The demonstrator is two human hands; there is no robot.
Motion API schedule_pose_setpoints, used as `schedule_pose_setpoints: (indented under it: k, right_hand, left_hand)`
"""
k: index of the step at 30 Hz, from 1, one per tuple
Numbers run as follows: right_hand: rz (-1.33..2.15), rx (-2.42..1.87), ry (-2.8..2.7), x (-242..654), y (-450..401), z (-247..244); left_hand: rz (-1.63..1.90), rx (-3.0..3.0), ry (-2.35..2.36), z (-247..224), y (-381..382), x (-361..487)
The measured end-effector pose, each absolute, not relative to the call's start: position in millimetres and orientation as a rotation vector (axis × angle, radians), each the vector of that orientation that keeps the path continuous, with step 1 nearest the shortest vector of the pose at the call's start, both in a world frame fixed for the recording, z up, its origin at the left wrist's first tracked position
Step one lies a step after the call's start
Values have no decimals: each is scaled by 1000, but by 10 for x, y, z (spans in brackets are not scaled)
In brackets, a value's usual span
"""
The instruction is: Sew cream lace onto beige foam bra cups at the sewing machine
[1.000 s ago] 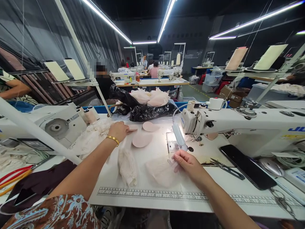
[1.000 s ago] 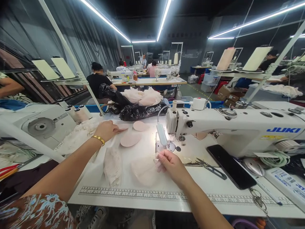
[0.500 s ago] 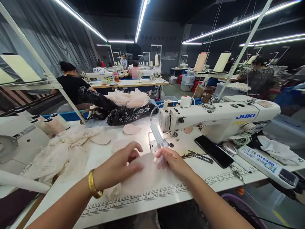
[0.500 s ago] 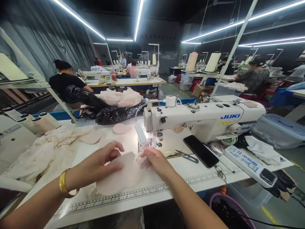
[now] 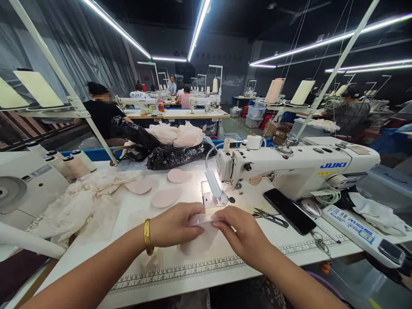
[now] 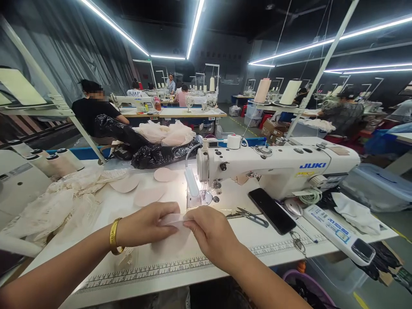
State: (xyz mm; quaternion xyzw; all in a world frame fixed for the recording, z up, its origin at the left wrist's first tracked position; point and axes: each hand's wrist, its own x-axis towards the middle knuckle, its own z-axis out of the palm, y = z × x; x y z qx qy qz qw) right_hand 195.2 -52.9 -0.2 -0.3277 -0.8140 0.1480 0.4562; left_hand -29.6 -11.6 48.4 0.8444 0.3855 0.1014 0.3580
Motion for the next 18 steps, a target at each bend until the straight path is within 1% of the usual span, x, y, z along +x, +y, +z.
schedule_pose_setpoints:
  k: [2, 4, 5, 6, 8, 10, 11, 15, 18]
  right_hand:
    - [107, -750, -1954, 1935, -460, -2]
    - [-50, -702, -1942, 1924, -362, -63]
    - [-111, -692, -1967, 1929, -303, -119]
    - [-161, -692, -2021, 1946, -236, -189]
    - [-225, -713, -2173, 2014, -93, -349]
    - [-197, -737, -2310, 2116, 46, -495]
    - [-144, -754, -2369, 2171, 106, -550]
    - [67, -791, -2508, 2358, 244, -647]
    - [58, -778, -2467, 2441, 254, -653]
  left_hand:
    - [495, 2344, 1115, 494, -94, -356]
    - [720, 2646, 1159, 464, -97, -399]
    - [759, 2811, 1150, 432, -106, -406]
    - [731, 2954, 1125, 389, -115, -402]
    - [511, 3090, 1041, 279, -119, -350]
    - [299, 3083, 946, 149, -77, -251]
    - [253, 3077, 900, 81, -35, -191]
    - [200, 3149, 840, -180, 206, 22]
    - [312, 3184, 878, -343, 317, 79]
